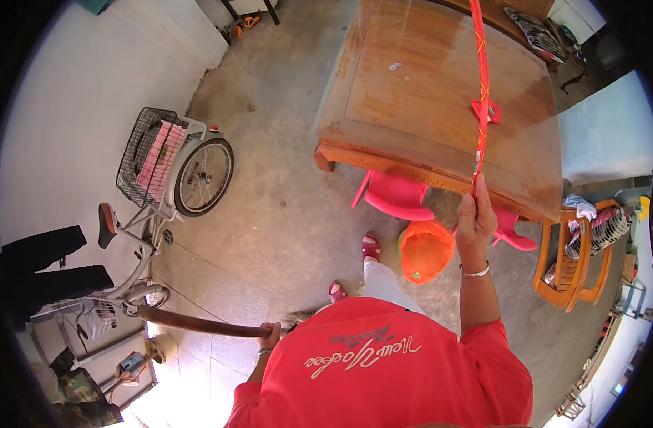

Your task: The person sweeps the floor using a broom while holding a fly swatter, gathering debris across the room toward a dustpan.

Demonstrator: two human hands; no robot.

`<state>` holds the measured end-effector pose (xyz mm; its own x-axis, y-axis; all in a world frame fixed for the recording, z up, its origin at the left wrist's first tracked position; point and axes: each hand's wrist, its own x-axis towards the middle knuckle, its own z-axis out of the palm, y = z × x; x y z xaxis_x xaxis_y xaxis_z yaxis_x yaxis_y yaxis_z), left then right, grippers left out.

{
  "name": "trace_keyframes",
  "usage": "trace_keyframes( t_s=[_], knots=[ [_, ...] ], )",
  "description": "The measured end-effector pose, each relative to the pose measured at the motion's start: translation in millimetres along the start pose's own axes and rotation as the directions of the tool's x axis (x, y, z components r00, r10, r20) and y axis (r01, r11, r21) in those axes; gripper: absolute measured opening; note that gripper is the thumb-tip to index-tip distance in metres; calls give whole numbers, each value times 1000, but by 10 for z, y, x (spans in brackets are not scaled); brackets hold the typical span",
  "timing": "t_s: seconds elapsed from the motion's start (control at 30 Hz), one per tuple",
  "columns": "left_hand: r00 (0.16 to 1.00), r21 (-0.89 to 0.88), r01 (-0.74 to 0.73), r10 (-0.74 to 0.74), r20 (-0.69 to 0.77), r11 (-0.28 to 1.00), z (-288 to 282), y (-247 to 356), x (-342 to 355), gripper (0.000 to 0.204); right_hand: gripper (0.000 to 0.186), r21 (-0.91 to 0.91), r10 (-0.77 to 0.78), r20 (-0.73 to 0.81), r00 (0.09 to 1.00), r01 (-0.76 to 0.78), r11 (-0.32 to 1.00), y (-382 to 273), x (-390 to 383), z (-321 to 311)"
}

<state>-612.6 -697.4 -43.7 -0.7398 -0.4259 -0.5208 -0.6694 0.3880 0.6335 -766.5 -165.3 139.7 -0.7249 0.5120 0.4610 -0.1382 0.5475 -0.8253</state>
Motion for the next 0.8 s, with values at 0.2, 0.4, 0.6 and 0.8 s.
trace_keyframes(
  t_s=[0.2,0.4,0.6,0.8],
  knots=[
    [998,-61,44,-46,-33,997,67,181,-148,26,42,-56,-111,30,993,113,992,302,363,200],
    [992,-129,80,-92,-86,988,109,68,-179,26,41,27,-122,29,992,121,992,539,591,361],
    [991,-98,104,-112,-74,990,169,-435,-135,26,41,-60,-166,22,986,167,984,681,780,484],
    [997,-42,44,-46,-55,998,256,-718,-105,27,40,-11,-105,16,994,105,994,706,879,551]
  ],
)
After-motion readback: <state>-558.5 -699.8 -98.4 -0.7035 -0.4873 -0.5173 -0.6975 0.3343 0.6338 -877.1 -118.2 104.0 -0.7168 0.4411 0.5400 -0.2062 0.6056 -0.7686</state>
